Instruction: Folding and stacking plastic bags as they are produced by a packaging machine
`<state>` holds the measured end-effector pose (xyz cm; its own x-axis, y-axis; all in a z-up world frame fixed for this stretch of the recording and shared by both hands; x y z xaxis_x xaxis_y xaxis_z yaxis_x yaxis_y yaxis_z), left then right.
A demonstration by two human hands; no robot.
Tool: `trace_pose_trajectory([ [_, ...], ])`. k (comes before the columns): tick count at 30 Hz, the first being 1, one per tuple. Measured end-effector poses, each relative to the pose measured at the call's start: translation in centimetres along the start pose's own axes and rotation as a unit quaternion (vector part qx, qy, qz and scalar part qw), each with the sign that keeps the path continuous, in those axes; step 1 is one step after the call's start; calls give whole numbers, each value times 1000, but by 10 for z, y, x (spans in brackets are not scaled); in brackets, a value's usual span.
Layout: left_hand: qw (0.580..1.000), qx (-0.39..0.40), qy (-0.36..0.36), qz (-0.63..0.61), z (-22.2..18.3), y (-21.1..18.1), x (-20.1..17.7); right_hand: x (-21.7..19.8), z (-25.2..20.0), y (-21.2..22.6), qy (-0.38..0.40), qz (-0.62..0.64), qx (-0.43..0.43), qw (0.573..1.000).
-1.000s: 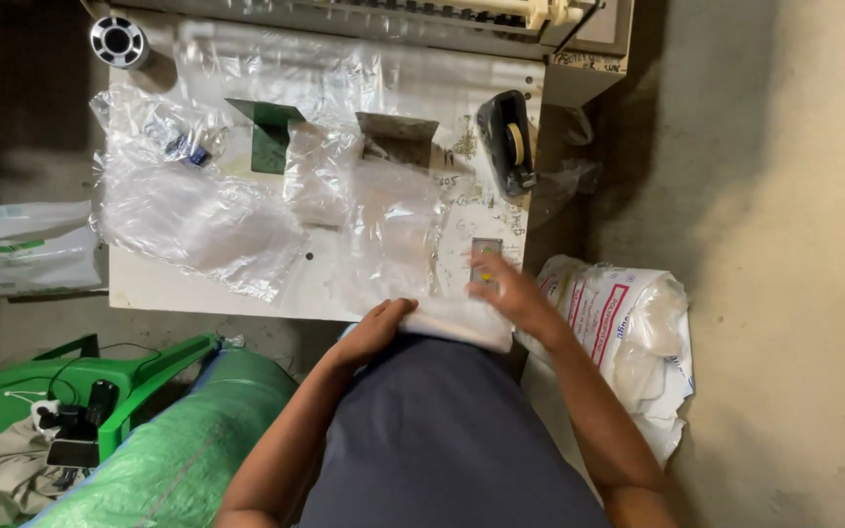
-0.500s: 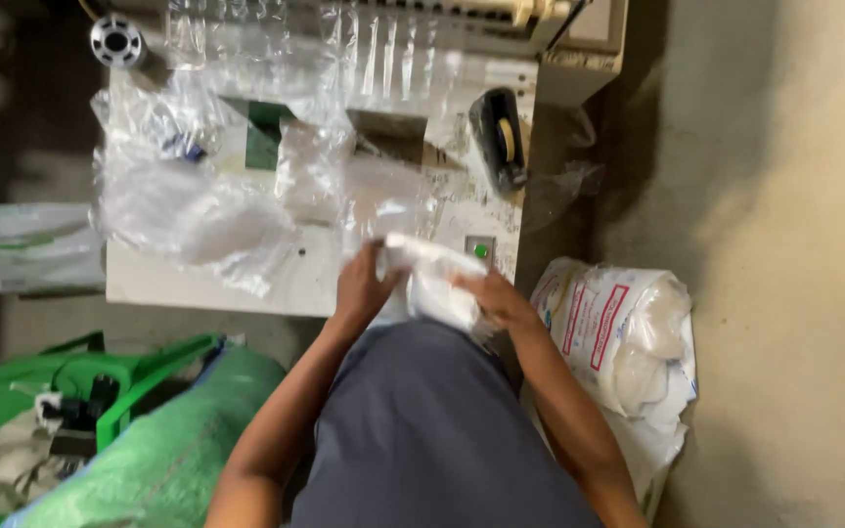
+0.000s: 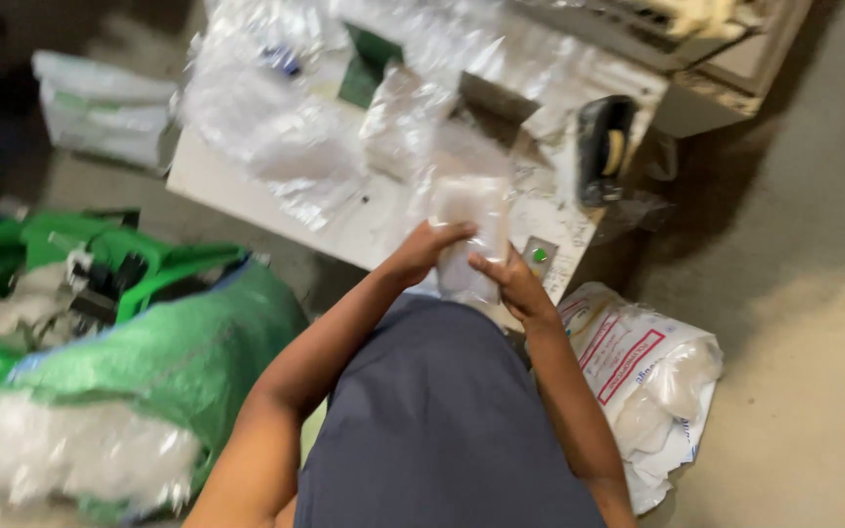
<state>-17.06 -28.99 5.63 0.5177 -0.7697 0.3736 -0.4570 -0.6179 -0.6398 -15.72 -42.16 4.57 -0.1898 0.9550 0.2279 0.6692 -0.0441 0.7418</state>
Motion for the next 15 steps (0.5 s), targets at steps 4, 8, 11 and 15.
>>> trace_pose_trajectory([
  [4,989,124,-33,70,72,16,-71,4,9,13,-89,46,-12,995],
  [8,867,319,-349,156,88,-36,-211,-16,0,32,-186,81,-53,978],
  [11,779,315,-434,325,108,-25,-281,-23,-3,27,-217,62,-62,972],
  [15,755,306,-388,431,112,-30,-289,-28,-3,25,-213,47,-50,975],
])
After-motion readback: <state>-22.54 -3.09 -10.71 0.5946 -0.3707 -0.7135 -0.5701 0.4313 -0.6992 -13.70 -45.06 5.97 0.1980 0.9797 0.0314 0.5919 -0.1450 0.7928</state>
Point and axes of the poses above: each hand's wrist, its own z-axis towards the middle knuckle, its own x-axis out of the palm, y = z × x, the point moved 9 cm from there along z, towards the middle knuckle, and after that the axes turned 11 degrees about -y, right-handed, at the moved point
